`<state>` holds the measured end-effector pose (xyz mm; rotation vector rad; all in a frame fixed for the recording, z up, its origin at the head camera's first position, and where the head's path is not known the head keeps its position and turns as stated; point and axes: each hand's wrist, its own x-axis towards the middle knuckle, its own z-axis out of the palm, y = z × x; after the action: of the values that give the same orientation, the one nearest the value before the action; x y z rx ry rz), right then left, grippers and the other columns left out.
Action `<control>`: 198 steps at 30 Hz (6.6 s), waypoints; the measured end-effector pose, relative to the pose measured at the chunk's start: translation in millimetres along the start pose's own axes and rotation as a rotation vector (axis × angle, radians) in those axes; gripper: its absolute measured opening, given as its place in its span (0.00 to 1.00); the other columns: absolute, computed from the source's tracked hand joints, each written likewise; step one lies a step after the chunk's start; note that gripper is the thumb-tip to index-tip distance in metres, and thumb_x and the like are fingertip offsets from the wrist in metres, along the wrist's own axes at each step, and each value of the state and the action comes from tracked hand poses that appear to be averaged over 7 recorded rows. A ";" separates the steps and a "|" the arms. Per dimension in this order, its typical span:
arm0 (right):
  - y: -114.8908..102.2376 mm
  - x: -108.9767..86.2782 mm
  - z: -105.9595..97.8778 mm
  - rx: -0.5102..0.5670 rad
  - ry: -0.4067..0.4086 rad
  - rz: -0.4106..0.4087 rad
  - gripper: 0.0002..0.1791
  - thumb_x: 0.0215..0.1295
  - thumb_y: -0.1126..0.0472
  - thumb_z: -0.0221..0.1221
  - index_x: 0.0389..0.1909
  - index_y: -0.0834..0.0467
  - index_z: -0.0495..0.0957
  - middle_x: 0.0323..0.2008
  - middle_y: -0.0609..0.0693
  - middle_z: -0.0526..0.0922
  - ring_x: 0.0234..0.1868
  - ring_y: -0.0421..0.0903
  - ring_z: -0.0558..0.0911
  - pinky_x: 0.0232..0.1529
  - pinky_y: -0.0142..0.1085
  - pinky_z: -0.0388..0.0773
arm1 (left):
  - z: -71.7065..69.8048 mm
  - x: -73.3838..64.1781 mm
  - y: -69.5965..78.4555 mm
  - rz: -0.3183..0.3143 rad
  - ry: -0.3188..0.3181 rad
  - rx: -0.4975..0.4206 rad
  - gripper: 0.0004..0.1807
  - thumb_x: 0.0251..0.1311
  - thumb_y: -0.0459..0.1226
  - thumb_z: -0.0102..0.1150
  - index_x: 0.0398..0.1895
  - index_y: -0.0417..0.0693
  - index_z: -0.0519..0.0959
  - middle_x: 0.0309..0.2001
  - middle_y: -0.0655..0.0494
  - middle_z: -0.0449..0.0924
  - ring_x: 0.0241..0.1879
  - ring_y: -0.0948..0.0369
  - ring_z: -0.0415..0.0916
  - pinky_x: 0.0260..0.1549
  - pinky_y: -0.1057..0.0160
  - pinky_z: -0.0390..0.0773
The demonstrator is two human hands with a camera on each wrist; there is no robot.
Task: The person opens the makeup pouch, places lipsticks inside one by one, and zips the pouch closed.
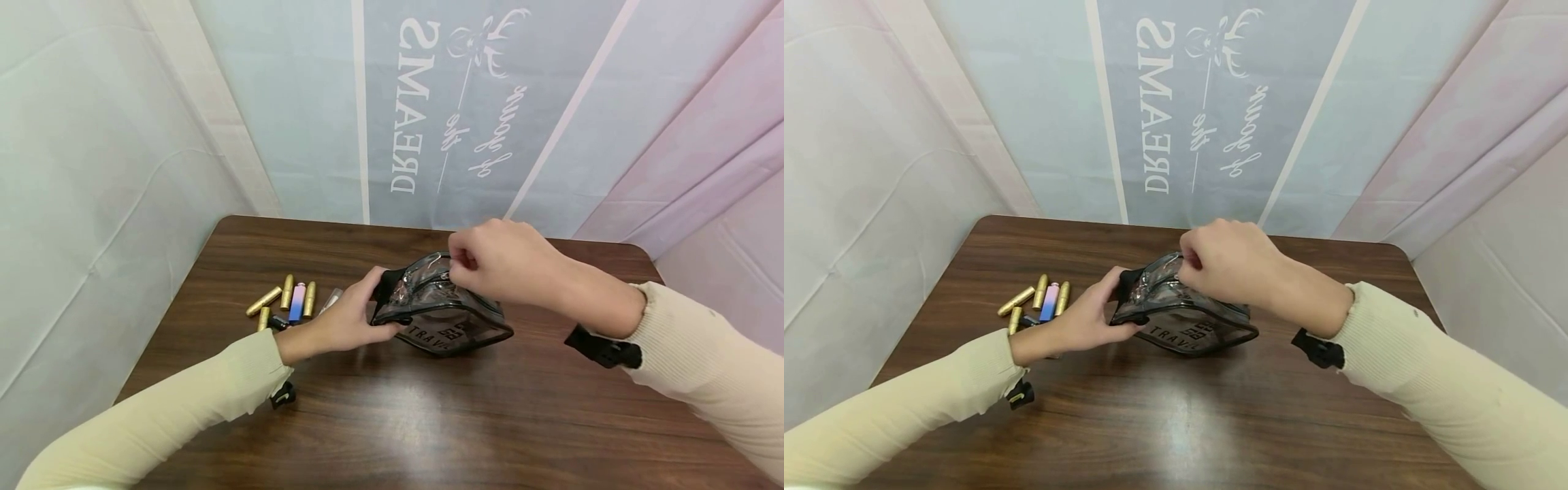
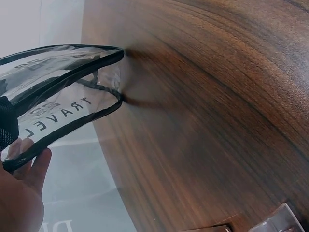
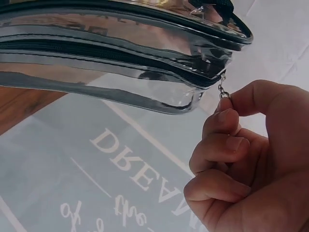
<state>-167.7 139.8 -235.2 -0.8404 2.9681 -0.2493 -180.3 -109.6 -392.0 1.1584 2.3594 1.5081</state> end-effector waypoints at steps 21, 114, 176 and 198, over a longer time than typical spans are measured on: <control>10.5 -1.5 65.6 0.580 0.090 -0.065 0.11 0.75 0.67 0.54 0.31 0.52 0.74 0.17 0.41 0.70 0.18 0.38 0.68 0.24 0.33 0.66 | -0.3 -9.5 -14.6 -0.127 -0.029 0.003 0.40 0.53 0.37 0.77 0.66 0.49 0.64 0.55 0.52 0.79 0.53 0.57 0.76 0.56 0.48 0.75; 22.1 0.6 134.0 0.563 0.237 0.042 0.10 0.71 0.66 0.59 0.29 0.52 0.80 0.18 0.40 0.72 0.16 0.39 0.67 0.24 0.33 0.66 | 2.5 -6.6 -32.4 -0.087 -0.074 0.056 0.49 0.56 0.39 0.75 0.76 0.44 0.56 0.65 0.47 0.70 0.59 0.54 0.74 0.59 0.48 0.74; 28.2 -3.7 126.1 0.577 0.197 0.098 0.10 0.71 0.67 0.58 0.29 0.54 0.80 0.17 0.43 0.71 0.16 0.40 0.66 0.25 0.34 0.66 | 8.2 11.4 -30.3 -0.114 -0.119 0.183 0.48 0.59 0.45 0.74 0.78 0.55 0.56 0.70 0.55 0.63 0.63 0.58 0.69 0.63 0.51 0.71; 38.8 -8.5 114.0 0.539 0.170 0.120 0.10 0.69 0.68 0.58 0.30 0.53 0.83 0.17 0.42 0.72 0.16 0.39 0.67 0.26 0.34 0.67 | 7.0 15.3 -29.6 -0.126 -0.127 0.183 0.48 0.58 0.49 0.74 0.78 0.58 0.57 0.68 0.55 0.65 0.60 0.58 0.71 0.60 0.52 0.73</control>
<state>-170.4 160.7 -354.1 -0.5907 2.8419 -1.0971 -203.7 -100.9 -415.1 1.0826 2.4723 1.1649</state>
